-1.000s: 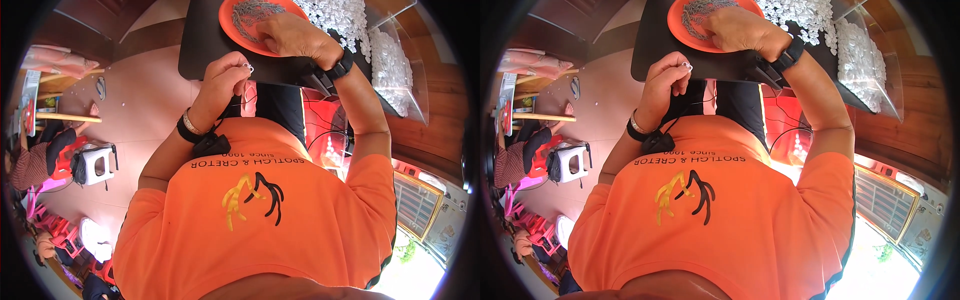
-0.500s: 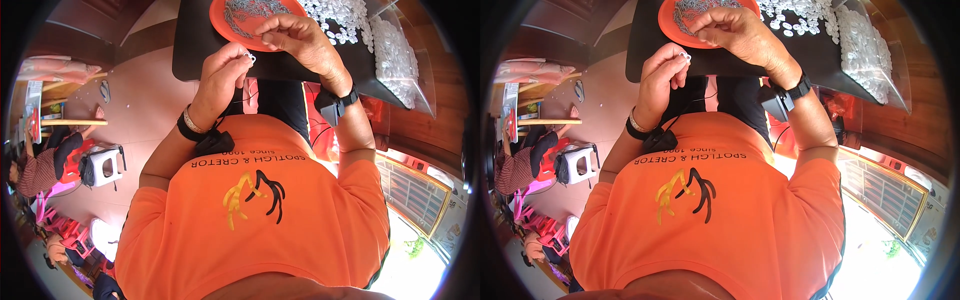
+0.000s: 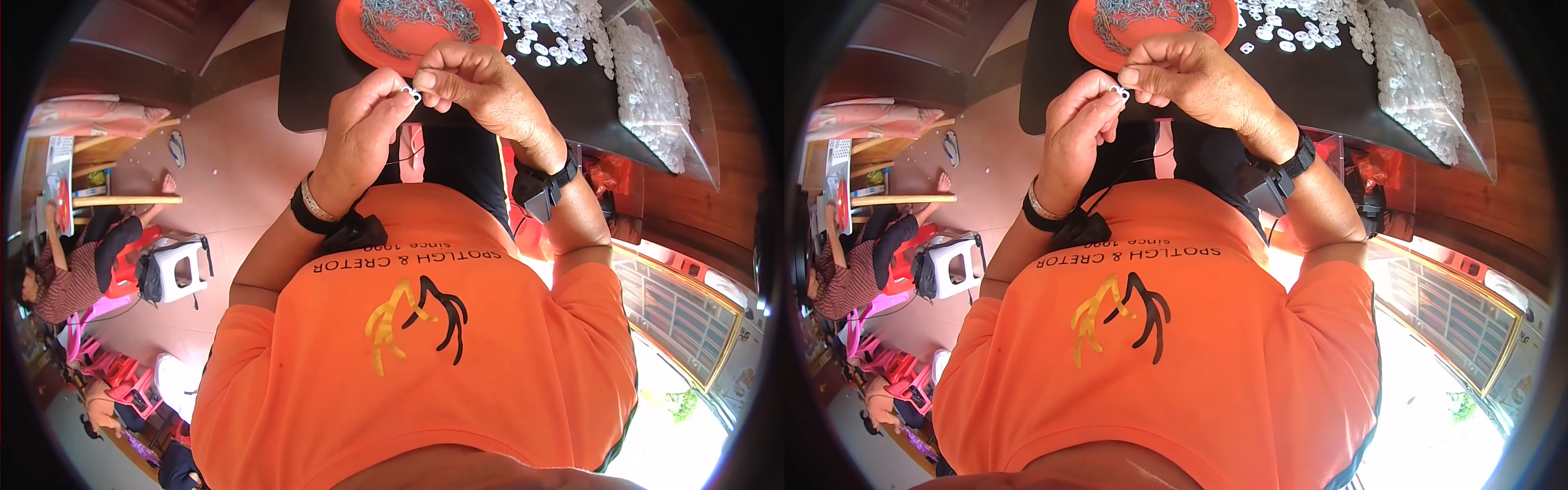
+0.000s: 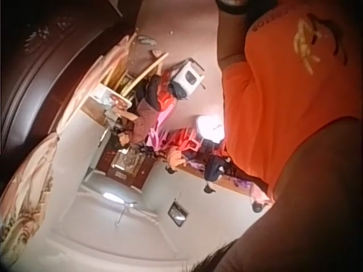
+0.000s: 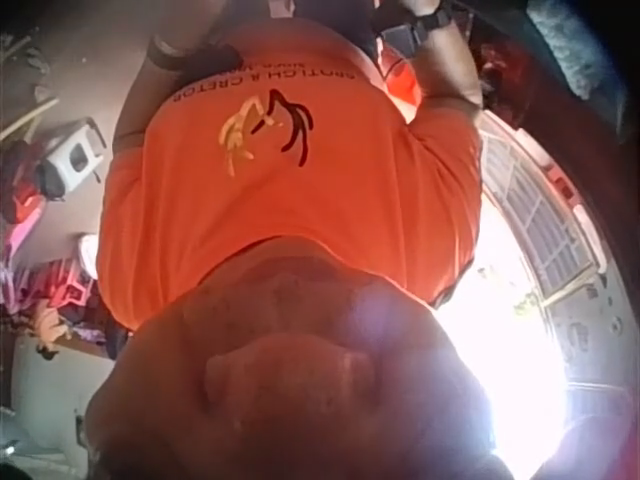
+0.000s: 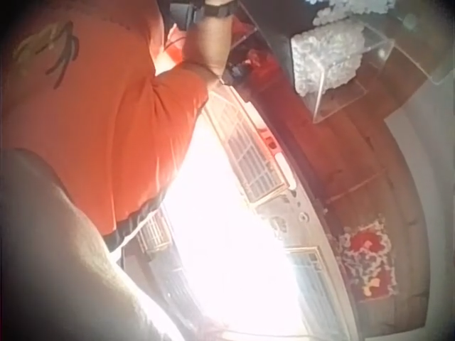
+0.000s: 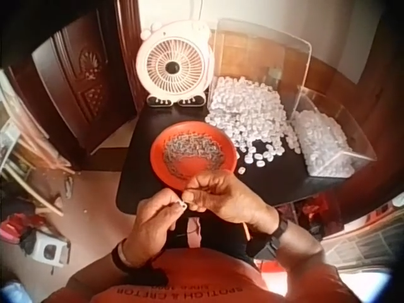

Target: The recorder is manually assembling small white plastic components by inserting metal rings into them.

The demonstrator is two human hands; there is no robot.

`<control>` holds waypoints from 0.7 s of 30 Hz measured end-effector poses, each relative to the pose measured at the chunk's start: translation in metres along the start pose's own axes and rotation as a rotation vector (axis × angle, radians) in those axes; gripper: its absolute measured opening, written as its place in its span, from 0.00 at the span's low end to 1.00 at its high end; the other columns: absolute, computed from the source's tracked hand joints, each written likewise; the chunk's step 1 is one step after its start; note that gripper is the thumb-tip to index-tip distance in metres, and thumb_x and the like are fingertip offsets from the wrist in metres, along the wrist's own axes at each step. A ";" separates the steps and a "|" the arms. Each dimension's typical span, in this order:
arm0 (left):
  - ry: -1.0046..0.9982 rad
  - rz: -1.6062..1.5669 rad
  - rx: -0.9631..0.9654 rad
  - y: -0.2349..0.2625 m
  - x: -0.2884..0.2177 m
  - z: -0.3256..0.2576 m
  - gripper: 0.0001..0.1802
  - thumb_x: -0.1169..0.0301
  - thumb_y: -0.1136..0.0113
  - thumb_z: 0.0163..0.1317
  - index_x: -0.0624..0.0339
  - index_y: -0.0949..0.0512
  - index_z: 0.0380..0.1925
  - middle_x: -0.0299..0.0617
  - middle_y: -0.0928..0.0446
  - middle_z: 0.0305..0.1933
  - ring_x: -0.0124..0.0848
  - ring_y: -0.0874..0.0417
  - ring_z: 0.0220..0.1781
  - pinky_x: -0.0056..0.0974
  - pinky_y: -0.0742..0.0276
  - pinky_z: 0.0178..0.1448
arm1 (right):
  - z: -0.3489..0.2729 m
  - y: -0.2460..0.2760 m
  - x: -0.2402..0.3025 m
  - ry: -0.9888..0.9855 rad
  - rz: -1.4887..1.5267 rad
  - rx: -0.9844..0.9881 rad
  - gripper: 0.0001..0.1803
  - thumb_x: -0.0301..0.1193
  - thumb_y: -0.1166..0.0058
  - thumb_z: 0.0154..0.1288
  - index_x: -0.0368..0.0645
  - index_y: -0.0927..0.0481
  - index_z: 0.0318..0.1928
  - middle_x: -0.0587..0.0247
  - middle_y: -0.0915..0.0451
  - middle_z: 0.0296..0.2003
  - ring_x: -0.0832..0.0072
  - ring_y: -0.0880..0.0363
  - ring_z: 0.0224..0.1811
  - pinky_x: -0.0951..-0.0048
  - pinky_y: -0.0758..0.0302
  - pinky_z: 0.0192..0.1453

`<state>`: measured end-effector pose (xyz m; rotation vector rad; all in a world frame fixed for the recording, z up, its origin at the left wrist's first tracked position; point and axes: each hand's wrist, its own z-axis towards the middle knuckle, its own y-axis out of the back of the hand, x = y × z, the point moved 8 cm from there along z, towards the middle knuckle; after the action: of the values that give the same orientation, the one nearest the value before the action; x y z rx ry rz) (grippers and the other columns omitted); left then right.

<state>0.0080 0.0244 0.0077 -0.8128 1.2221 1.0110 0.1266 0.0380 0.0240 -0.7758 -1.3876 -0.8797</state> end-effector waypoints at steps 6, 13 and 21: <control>0.051 -0.022 0.019 -0.001 0.002 -0.001 0.07 0.74 0.49 0.61 0.66 0.30 0.26 0.30 0.36 0.20 0.17 0.40 0.25 0.28 0.41 0.27 | -0.003 0.000 -0.003 0.012 -0.035 -0.028 0.09 0.32 0.47 0.67 0.38 0.20 0.37 0.72 0.24 0.25 0.85 0.28 0.29 0.82 0.30 0.34; 0.000 0.002 -0.001 -0.005 -0.003 -0.001 0.11 0.69 0.51 0.62 0.61 0.32 0.21 0.30 0.38 0.17 0.18 0.40 0.19 0.26 0.46 0.23 | -0.005 -0.001 0.001 0.079 -0.356 -0.133 0.09 0.31 0.44 0.65 0.38 0.21 0.31 0.69 0.25 0.20 0.85 0.29 0.23 0.79 0.31 0.27; 0.079 -0.036 -0.006 -0.004 0.004 -0.002 0.10 0.68 0.50 0.62 0.60 0.30 0.23 0.29 0.37 0.17 0.17 0.39 0.18 0.25 0.47 0.23 | -0.012 -0.002 0.000 0.082 -0.262 -0.192 0.11 0.33 0.43 0.64 0.37 0.21 0.30 0.65 0.21 0.23 0.83 0.25 0.26 0.78 0.27 0.31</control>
<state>0.0115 0.0219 0.0034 -0.8833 1.2675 0.9621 0.1310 0.0264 0.0235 -0.7025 -1.3638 -1.2499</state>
